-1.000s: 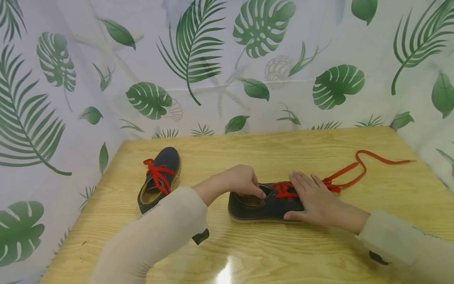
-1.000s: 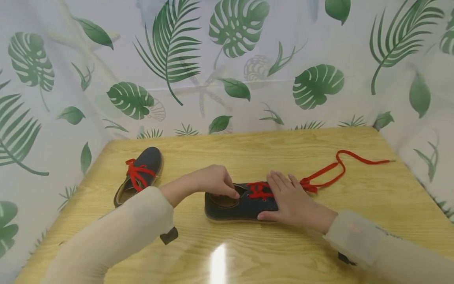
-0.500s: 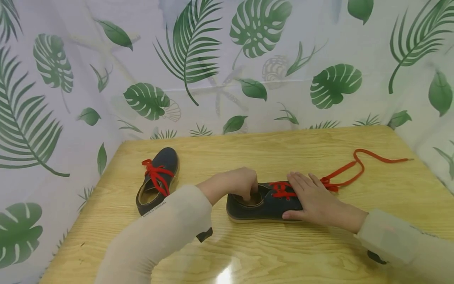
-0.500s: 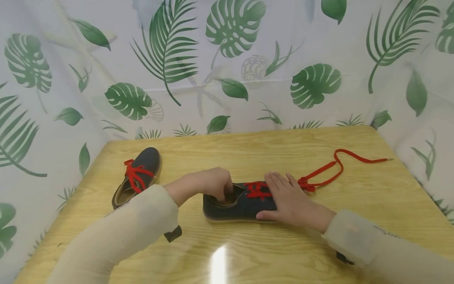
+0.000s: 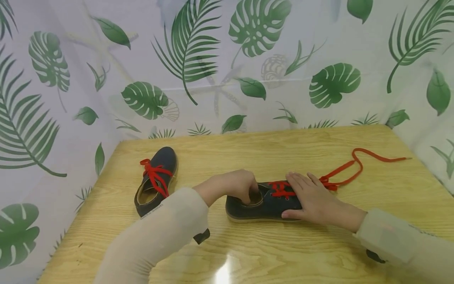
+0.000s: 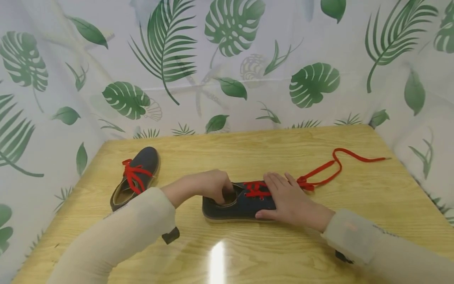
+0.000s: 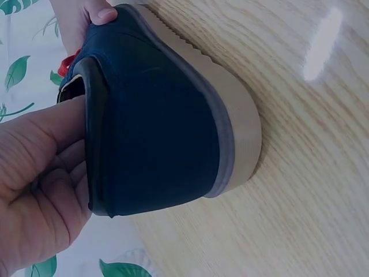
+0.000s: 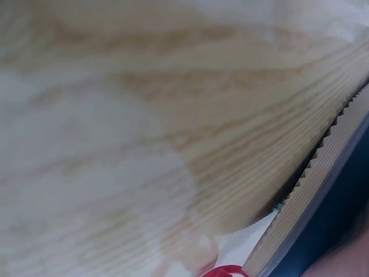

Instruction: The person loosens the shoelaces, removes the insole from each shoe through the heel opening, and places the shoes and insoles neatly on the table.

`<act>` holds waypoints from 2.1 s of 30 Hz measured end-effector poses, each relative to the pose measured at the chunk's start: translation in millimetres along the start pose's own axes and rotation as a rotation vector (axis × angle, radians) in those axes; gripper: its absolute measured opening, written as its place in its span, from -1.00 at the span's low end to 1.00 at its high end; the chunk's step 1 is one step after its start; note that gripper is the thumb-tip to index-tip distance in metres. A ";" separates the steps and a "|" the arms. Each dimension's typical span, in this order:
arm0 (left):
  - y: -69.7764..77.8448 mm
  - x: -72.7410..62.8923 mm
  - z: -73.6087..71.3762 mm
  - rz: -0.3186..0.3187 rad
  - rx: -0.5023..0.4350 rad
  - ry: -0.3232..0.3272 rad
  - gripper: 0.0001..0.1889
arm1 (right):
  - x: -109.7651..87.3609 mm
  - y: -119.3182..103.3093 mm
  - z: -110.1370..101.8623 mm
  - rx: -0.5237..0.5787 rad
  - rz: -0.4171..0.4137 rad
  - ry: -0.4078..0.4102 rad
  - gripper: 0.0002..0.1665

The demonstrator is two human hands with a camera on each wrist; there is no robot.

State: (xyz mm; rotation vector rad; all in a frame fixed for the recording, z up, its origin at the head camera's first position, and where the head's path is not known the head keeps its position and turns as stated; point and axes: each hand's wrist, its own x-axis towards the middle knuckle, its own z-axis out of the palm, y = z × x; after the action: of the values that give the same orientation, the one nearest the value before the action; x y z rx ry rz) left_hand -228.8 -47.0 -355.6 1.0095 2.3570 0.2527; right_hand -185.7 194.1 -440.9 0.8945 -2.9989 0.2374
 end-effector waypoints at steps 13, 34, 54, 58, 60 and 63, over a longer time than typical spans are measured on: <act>-1.0 0.4 5.0 -0.029 -0.068 0.092 -0.77 | -0.3 -0.8 -1.2 0.003 0.000 0.001 0.23; 3.7 5.9 4.5 -0.052 0.245 -0.103 -0.65 | -2.1 0.7 -0.4 0.018 -0.002 0.017 0.23; -11.4 1.6 -0.3 0.086 -0.015 -0.121 -0.87 | -2.3 -0.8 -1.8 0.023 -0.003 0.026 0.23; -16.8 -1.0 1.5 0.107 -0.163 0.001 -0.87 | -3.1 -1.1 -1.7 0.023 0.001 0.032 0.23; -17.8 -2.2 2.1 0.094 -0.223 0.054 -0.85 | -3.0 -1.6 -2.1 0.025 0.005 0.030 0.23; -17.0 -2.9 2.0 0.059 -0.288 0.108 -0.84 | -2.7 -1.9 -2.3 0.027 0.010 0.024 0.22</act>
State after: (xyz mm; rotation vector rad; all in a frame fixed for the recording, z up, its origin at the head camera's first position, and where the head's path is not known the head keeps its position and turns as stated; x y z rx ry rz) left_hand -236.4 -61.0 -362.5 0.9455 2.3019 0.6632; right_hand -182.5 194.4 -438.5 0.8724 -2.9860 0.2869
